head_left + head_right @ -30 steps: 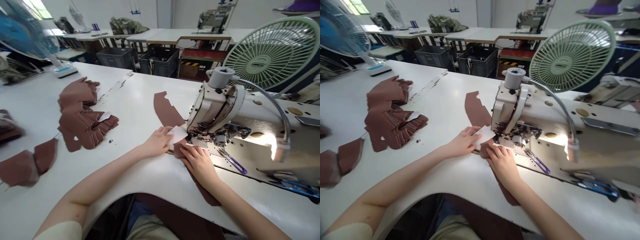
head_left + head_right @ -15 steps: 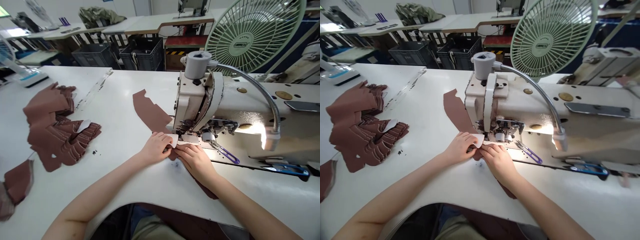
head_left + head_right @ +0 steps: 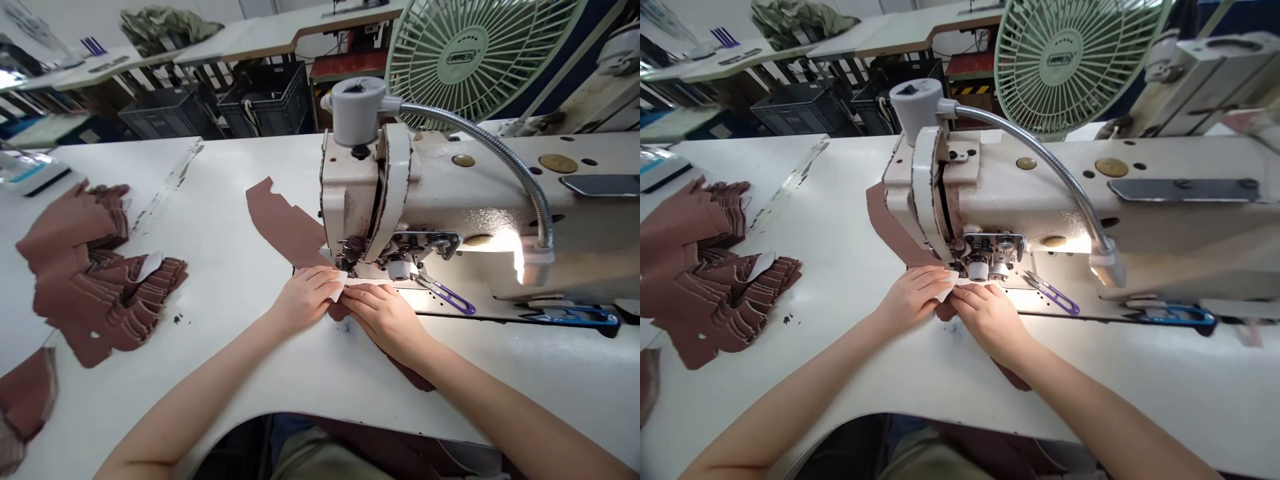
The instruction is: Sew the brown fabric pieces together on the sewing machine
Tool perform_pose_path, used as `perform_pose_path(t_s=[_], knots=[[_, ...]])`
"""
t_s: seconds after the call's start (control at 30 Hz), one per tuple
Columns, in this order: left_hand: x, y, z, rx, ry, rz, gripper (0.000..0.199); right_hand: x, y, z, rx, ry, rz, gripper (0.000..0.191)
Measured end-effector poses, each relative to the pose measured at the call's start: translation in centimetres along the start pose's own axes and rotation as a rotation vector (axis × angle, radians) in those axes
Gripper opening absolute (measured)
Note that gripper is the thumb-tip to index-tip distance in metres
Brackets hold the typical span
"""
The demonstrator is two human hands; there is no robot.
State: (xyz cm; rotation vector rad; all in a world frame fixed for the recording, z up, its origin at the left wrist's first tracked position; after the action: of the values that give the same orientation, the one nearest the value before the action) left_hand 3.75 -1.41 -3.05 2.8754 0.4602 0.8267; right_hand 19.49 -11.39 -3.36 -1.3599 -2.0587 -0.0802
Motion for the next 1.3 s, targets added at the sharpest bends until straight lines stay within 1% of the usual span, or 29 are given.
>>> perform_pose_path(t_s=[0.2, 0.3, 0.37, 0.53, 0.6, 0.67, 0.77, 0.97, 1.1, 1.2, 1.3], knots=[[0.0, 0.2, 0.0, 0.058, 0.020, 0.038, 0.025, 0.0, 0.0, 0.2, -0.027, 0.004, -0.012, 0.023], [0.1, 0.3, 0.0, 0.082, 0.003, 0.042, 0.025, 0.0, 0.2, 0.1, -0.054, -0.001, -0.020, 0.024], [0.4, 0.2, 0.0, 0.087, -0.032, 0.040, 0.026, 0.0, 0.4, 0.0, -0.072, -0.004, -0.031, 0.024], [1.6, -0.1, 0.3, 0.113, -0.207, -0.007, 0.023, -0.1, 1.4, -0.1, -0.093, -0.063, -0.009, 0.026], [2.1, -0.1, 0.5, 0.107, -0.245, -0.017, 0.021, -0.2, 1.8, -0.1, -0.106, -0.081, 0.006, 0.026], [2.3, -0.1, 0.6, 0.104, -0.243, -0.026, 0.020, -0.3, 1.9, 0.0, -0.117, -0.086, 0.008, 0.026], [2.3, -0.1, 0.8, 0.104, -0.203, -0.036, 0.020, -0.4, 2.0, 0.1, -0.122, -0.075, -0.001, 0.027], [1.9, -0.3, 1.0, 0.084, -0.136, -0.011, 0.022, -0.6, 2.0, 0.2, -0.131, -0.060, -0.004, 0.028], [2.2, -0.7, 1.0, 0.083, -0.152, -0.021, 0.024, -0.5, 2.0, 0.5, -0.150, -0.074, 0.009, 0.029], [2.4, -1.0, 1.1, 0.087, -0.167, -0.027, 0.024, -0.3, 2.0, 0.6, -0.164, -0.057, 0.030, 0.028], [2.3, -1.0, 1.1, 0.069, -0.172, -0.021, 0.025, -0.2, 1.7, 0.5, -0.173, -0.055, -0.006, 0.027]])
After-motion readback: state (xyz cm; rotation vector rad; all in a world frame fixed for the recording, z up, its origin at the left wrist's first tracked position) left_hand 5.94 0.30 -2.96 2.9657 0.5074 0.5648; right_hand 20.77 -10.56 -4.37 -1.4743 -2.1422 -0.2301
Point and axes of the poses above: each hand's wrist, its own x-axis towards the middle knuckle, its own z-axis out of the palm, y = z × x, the point moved 2 cm from there along x, towards the middle knuckle, and after that the axes turned 5 degrees about y, right-handed, at the moved point
